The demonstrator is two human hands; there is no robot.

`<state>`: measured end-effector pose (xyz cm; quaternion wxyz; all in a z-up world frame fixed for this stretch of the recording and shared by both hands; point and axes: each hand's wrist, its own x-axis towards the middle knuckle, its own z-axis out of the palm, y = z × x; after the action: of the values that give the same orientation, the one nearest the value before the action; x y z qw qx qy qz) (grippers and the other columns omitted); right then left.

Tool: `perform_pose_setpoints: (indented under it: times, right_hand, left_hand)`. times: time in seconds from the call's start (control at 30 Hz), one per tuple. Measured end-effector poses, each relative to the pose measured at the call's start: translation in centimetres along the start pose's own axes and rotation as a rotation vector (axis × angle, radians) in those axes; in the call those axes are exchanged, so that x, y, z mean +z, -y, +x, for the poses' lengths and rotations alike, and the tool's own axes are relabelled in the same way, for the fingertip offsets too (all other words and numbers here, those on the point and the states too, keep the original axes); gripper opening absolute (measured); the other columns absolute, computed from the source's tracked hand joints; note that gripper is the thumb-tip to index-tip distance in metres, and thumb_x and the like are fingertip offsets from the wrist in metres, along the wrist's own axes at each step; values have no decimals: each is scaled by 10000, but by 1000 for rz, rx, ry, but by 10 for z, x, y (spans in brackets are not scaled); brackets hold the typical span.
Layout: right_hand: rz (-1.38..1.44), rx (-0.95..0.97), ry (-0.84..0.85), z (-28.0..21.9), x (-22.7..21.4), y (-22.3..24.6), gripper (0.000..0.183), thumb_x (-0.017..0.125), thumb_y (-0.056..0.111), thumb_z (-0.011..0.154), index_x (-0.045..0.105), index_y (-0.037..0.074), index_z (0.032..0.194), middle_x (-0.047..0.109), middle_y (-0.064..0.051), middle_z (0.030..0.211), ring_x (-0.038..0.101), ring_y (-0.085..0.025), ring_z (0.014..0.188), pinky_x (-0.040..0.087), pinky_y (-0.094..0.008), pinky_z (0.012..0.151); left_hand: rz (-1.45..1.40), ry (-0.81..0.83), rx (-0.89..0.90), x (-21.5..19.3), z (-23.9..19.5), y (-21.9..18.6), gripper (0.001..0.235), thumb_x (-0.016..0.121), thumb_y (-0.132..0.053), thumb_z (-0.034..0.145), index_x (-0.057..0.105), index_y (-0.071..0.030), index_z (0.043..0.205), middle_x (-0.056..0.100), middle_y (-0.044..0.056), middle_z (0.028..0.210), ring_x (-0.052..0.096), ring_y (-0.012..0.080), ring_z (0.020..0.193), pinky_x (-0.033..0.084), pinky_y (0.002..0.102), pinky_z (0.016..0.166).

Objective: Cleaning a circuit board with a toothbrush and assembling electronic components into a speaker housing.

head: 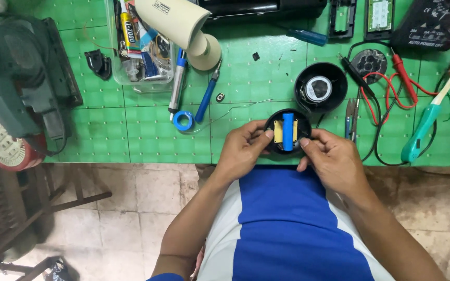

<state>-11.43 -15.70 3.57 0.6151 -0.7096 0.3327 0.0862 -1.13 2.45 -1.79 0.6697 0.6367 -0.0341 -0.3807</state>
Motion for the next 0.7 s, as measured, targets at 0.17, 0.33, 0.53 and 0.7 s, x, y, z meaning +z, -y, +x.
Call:
perform_pose_setpoints:
  times: [0.17,0.33,0.53,0.7]
  right_hand:
    - [-137,-132,-166,-14,3,2,123,701,192,989,749,107,1064,688,-55,576,647,-121,477,494,-243,487]
    - [-759,-557,-471,-22,10,-12,182,842,351,972,710,227,958,571,85,554,618,-147,534,496,-258,560]
    - [-979,-599,-502,-15,23,2,263,819,410,967,691,188,906,562,46,543,655,-201,550,541,-335,566]
    - [-926,-553,-485,-6,24,-5,274,806,414,959,681,191,861,597,46,537,676,-213,555,536,-348,549]
  left_hand:
    - [-110,14,-22,-1,-1,-4,329,731,-153,977,693,35,1244,768,166,954,745,180,815,657,320,714]
    - [-218,35,-29,0,4,19,393,797,-132,923,679,22,1265,762,163,1023,748,163,879,655,303,752]
    - [-202,28,2,3,2,20,415,841,-109,877,694,15,1245,755,154,1031,746,145,892,654,296,773]
    - [-151,14,26,1,4,28,402,843,-121,883,711,-4,1245,760,166,1027,748,142,876,649,285,778]
